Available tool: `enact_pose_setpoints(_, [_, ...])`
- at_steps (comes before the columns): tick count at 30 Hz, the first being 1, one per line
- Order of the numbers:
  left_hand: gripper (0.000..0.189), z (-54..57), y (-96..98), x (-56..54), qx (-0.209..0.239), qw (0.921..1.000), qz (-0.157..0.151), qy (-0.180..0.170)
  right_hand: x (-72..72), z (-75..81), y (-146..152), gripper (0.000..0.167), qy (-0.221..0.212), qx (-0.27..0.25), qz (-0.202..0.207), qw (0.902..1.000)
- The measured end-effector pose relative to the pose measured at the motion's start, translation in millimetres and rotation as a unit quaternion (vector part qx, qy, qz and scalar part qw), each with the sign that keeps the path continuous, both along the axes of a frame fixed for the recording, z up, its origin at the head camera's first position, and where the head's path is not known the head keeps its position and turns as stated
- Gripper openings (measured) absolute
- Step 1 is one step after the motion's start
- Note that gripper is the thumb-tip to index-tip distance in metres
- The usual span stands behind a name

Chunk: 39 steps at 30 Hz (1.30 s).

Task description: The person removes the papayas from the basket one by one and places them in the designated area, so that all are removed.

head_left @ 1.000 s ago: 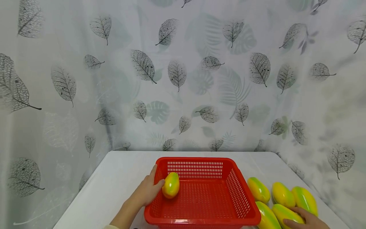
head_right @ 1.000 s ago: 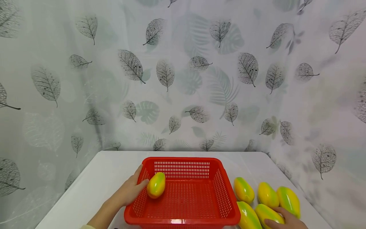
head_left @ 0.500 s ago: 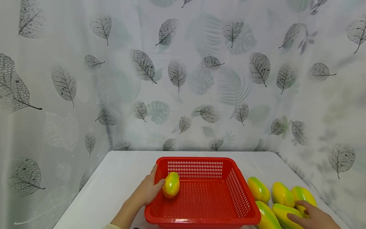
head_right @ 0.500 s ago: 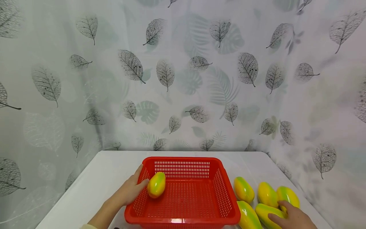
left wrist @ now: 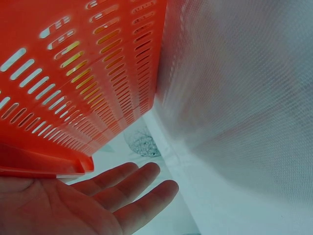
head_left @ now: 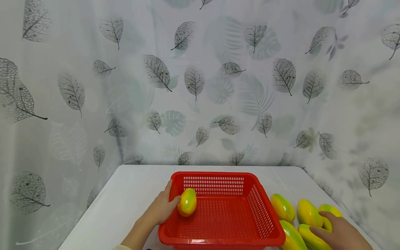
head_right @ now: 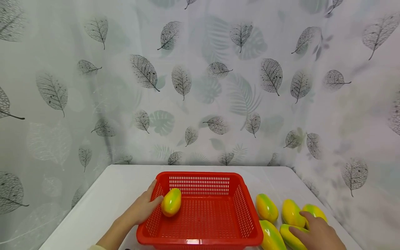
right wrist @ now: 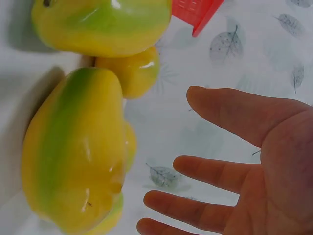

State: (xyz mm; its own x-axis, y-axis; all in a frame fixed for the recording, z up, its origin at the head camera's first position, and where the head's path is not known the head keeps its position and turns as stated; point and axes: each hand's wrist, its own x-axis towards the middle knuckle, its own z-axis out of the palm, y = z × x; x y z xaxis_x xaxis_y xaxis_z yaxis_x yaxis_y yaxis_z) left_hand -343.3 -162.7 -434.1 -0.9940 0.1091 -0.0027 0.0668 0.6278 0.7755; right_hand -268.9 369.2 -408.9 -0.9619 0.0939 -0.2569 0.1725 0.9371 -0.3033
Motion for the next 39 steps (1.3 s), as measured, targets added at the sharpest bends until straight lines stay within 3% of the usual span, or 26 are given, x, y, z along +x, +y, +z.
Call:
enact_pose_setpoints(11, [0.085, -1.3, -1.1, -1.7, -0.005, 1.0, 0.004, 0.001, -2.5, 15.2, -34, 0.081, 0.099, 0.004, 0.02, 0.9949])
enact_pose_setpoints(21, [0.085, -1.8, -2.1, -0.6, -0.01, 0.9999, 0.009, -0.001, -16.7, 29.3, -73, 0.087, 0.126, -0.007, 0.031, 0.9915])
enact_pose_setpoints(39, [0.086, -0.5, -0.2, -1.0, -0.003, 1.0, 0.006, -0.005, -30.8, 49.8, -137, 0.072, 0.188, -0.057, 0.066, 0.9783])
